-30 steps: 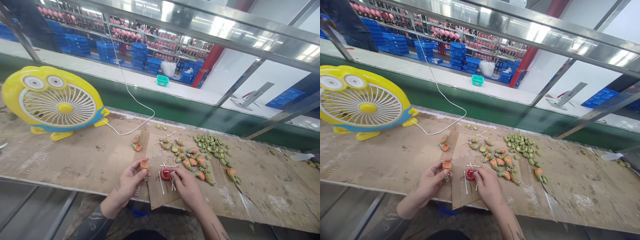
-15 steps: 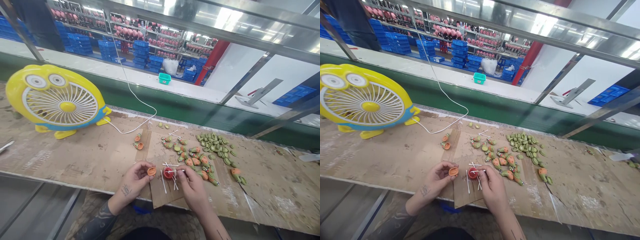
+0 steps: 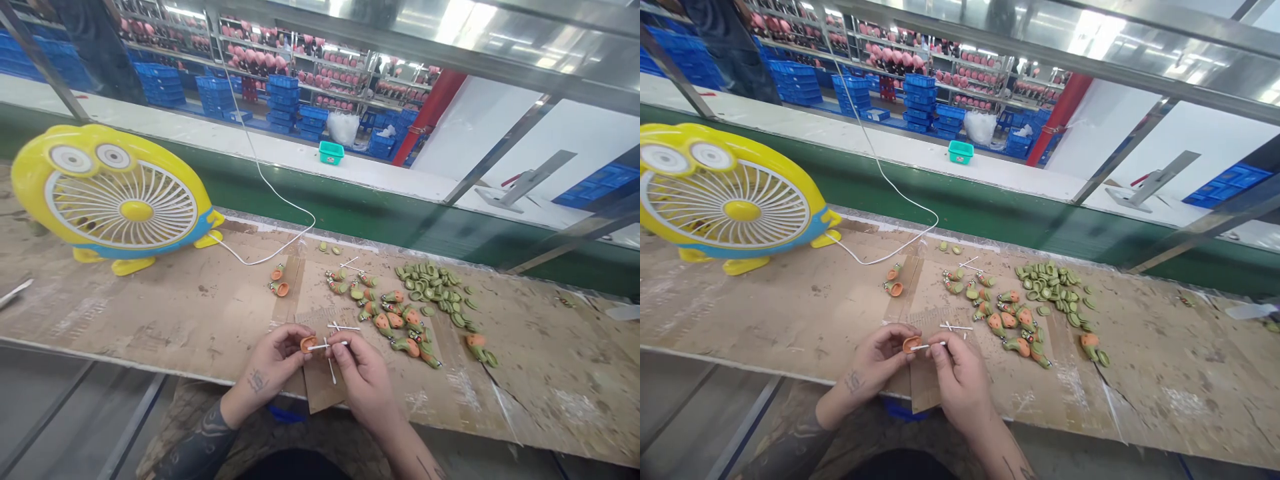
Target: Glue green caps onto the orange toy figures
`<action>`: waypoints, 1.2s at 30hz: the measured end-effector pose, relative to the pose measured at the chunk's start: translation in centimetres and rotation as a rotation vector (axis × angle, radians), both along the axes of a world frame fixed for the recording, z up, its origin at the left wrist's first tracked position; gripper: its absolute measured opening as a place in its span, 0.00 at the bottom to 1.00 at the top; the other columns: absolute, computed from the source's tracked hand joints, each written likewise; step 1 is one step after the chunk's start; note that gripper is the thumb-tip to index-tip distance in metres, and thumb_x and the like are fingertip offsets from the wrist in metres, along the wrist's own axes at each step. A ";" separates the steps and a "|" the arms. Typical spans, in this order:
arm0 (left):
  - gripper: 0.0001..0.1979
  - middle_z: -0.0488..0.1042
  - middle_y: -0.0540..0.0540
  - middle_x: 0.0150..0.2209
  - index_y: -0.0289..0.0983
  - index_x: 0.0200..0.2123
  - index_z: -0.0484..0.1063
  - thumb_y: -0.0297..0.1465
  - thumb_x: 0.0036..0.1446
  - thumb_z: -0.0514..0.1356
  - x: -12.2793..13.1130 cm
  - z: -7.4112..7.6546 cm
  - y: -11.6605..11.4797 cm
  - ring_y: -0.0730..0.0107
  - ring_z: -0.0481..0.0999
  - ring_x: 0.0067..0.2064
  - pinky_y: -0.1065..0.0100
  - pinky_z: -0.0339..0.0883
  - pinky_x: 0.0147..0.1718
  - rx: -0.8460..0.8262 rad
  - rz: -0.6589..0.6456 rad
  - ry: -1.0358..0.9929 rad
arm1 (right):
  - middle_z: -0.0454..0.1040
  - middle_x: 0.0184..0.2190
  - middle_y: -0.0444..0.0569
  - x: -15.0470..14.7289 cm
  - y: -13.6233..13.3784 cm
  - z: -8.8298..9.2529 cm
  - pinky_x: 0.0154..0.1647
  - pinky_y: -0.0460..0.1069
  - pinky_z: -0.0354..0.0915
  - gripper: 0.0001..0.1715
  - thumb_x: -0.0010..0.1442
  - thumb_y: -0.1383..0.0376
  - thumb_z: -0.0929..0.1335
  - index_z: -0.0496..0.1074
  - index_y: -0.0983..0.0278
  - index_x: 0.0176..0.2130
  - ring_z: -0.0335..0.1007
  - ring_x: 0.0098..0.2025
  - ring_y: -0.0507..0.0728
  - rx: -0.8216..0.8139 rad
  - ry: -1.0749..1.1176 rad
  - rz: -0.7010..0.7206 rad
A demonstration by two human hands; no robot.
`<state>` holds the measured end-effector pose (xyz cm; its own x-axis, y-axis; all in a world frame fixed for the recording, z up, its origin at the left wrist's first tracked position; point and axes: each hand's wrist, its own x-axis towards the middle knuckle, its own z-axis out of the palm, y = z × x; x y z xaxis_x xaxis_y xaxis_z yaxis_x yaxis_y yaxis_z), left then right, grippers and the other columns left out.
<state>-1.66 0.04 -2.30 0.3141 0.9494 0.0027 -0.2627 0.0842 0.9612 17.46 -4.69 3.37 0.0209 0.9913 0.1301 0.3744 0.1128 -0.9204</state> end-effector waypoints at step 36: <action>0.16 0.84 0.42 0.45 0.39 0.46 0.82 0.35 0.55 0.74 0.0 0.3 0.3 0.58 0.83 0.48 0.61 0.78 0.49 -0.020 -0.033 0.006 | 0.81 0.36 0.47 1.8 -0.1 0.7 0.41 0.47 0.71 0.13 0.73 0.57 0.66 0.78 0.59 0.42 0.77 0.39 0.56 0.054 0.049 -0.028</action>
